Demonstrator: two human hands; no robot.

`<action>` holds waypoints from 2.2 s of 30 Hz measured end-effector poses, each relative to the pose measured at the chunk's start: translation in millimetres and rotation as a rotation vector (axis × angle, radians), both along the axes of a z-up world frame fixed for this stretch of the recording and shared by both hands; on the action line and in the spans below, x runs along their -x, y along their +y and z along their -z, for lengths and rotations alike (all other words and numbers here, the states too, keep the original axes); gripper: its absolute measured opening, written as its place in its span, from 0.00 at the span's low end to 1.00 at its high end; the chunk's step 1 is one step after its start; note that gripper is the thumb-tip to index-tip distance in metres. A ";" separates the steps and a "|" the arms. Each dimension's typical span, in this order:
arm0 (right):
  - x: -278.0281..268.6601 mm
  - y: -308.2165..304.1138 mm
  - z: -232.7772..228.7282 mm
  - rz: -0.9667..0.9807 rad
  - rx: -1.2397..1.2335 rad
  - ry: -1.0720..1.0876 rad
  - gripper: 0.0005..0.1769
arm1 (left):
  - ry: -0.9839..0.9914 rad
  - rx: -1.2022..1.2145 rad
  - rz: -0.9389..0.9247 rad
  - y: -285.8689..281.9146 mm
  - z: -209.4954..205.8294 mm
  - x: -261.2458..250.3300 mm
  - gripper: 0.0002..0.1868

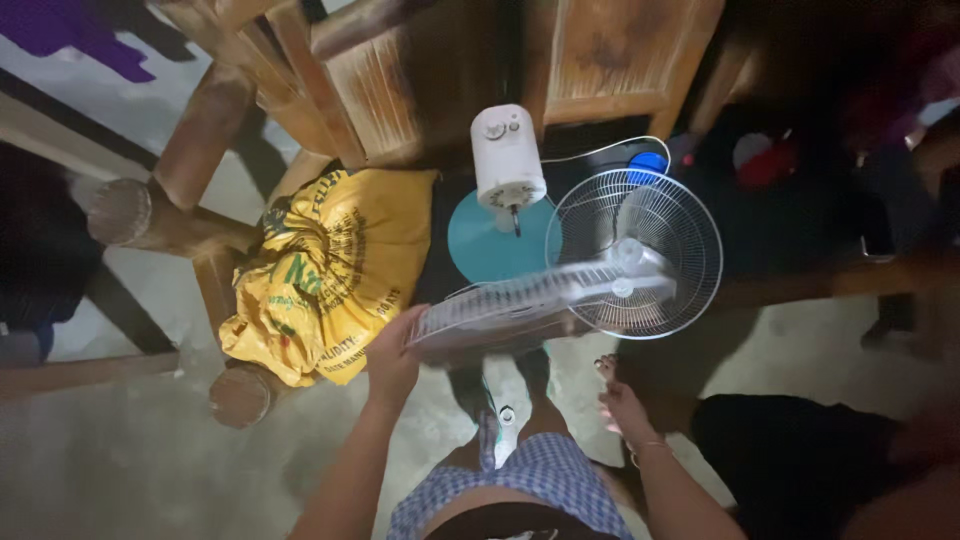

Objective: The person disassembles a small table fan by first removing a zip tie from the motor housing, then detaching the front grille, and finally unscrewing the central nut to remove the fan blades and rear grille.

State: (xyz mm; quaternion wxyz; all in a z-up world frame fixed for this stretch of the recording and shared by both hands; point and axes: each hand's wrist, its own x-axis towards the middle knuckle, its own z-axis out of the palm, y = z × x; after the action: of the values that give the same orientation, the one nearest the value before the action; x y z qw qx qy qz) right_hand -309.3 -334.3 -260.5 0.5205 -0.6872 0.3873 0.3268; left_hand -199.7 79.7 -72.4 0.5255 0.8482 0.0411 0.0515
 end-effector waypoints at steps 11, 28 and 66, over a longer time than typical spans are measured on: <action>-32.2 21.9 -29.8 0.464 -0.711 -0.165 0.33 | 0.444 1.031 -0.391 -45.2 42.8 24.4 0.24; 78.7 -37.7 -60.3 0.919 -0.211 -0.382 0.27 | 0.396 -0.748 0.920 51.8 160.7 116.5 0.18; -79.6 -76.8 126.8 -0.674 0.650 -0.358 0.31 | 0.361 0.171 -0.355 -131.8 168.9 -146.3 0.20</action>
State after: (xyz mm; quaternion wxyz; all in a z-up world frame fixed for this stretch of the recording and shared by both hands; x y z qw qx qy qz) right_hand -229.6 -411.1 -387.3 0.2034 -0.9460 0.1299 0.2163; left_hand -53.4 -52.1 -241.3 0.5622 0.7757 0.2864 -0.0128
